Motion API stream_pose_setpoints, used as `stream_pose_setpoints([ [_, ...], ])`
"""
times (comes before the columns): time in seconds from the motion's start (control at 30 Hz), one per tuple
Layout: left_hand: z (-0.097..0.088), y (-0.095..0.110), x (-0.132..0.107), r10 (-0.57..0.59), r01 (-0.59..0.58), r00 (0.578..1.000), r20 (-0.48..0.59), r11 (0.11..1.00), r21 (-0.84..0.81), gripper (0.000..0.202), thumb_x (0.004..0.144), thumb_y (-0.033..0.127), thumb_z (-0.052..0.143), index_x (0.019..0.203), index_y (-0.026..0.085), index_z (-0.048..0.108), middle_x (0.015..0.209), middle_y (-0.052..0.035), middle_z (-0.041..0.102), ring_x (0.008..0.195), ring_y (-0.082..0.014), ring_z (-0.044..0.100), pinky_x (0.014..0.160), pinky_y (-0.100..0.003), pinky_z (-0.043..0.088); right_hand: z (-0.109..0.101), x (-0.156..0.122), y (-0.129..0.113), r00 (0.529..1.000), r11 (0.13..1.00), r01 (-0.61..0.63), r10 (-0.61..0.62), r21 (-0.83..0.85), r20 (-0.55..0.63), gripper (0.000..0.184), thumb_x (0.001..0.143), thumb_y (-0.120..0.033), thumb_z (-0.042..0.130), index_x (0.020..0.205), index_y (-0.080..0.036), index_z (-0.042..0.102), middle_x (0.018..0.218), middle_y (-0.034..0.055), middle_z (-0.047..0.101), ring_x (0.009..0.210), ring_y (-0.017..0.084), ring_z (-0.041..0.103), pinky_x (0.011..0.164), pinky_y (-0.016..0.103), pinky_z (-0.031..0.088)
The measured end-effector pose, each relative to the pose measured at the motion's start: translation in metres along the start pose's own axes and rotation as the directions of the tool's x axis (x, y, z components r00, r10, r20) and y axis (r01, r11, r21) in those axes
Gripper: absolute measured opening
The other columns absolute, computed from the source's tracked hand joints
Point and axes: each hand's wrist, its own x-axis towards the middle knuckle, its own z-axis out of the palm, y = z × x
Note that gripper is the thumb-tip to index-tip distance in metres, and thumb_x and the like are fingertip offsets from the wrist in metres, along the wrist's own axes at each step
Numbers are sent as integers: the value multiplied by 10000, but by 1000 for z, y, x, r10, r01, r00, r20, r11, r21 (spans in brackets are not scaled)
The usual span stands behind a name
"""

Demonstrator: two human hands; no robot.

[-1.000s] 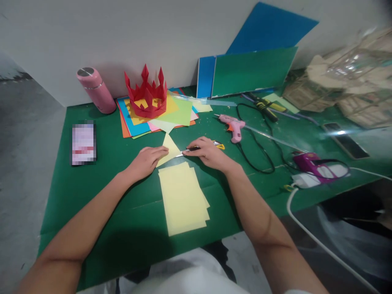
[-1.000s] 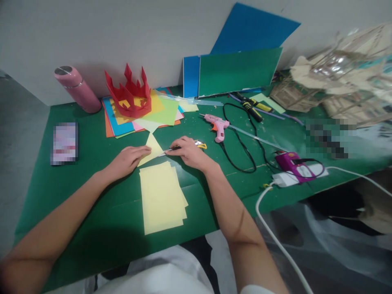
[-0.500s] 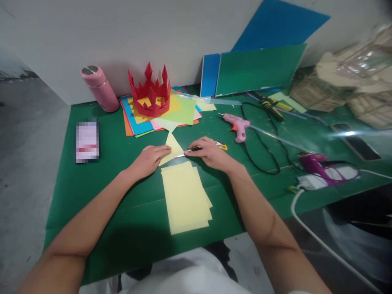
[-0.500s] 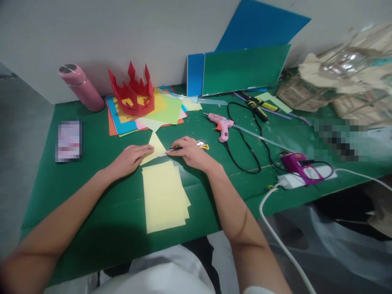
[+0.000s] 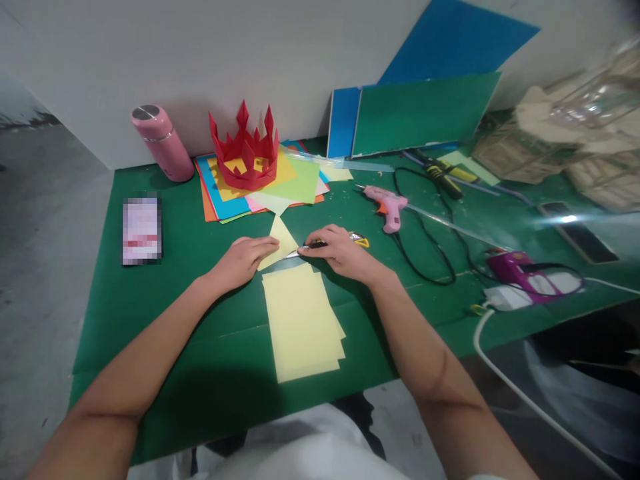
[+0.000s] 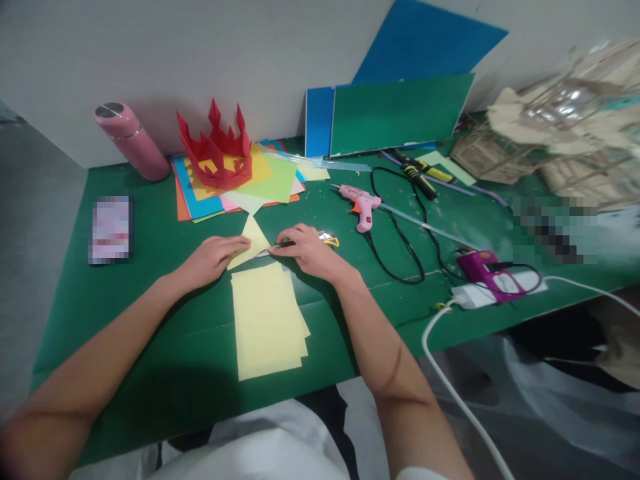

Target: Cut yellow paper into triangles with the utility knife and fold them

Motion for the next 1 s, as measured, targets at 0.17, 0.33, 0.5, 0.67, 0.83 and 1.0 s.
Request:
stream_pose_setpoints([
  [0.17,1,-2,0,8,-8,1000,8,1000,-3,427,942,115,314,1245,206,601,1337,-68,597,1244,-217,548,959,-425,469,4,2,-3,1000,1000,12,-12,-15,13,467,923,-67,366,1207,-296,658,1118,83,629,976,224,475,823,383,364],
  [0.33,0,-3,0,16,-16,1000,14,1000,2,423,963,147,304,1254,220,601,1346,-60,590,1240,-209,550,969,-412,467,7,4,-6,1000,1000,22,-21,-19,14,467,912,-56,375,1200,-289,661,1115,82,624,974,223,465,822,378,358],
  [0.5,-1,-4,1,26,-26,1000,11,1000,3,409,980,175,308,1253,230,608,1343,-56,593,1216,-212,568,954,-408,475,9,6,-7,1000,1000,27,-27,-8,16,478,895,-37,384,1183,-287,672,1119,87,626,974,230,461,817,385,357],
  [0.67,-1,-5,1,32,-32,999,0,999,-1,394,984,180,320,1247,234,610,1335,-53,599,1205,-215,576,944,-421,478,4,5,-6,999,1000,24,-25,9,28,487,899,-34,378,1201,-290,662,1132,81,623,979,226,462,824,382,356],
  [0.83,0,-6,1,45,-45,999,-2,999,-4,392,987,183,319,1250,225,607,1336,-60,598,1210,-216,573,932,-416,482,1,4,-6,999,999,18,-19,26,28,480,907,-41,372,1198,-286,665,1133,81,631,974,223,469,826,383,359],
  [1.0,0,-5,1,46,-46,999,4,999,7,398,989,183,307,1254,218,603,1338,-66,596,1218,-219,567,933,-421,478,4,5,-7,999,999,23,-24,22,34,486,903,-39,376,1201,-294,663,1141,80,626,995,225,474,843,388,362],
])
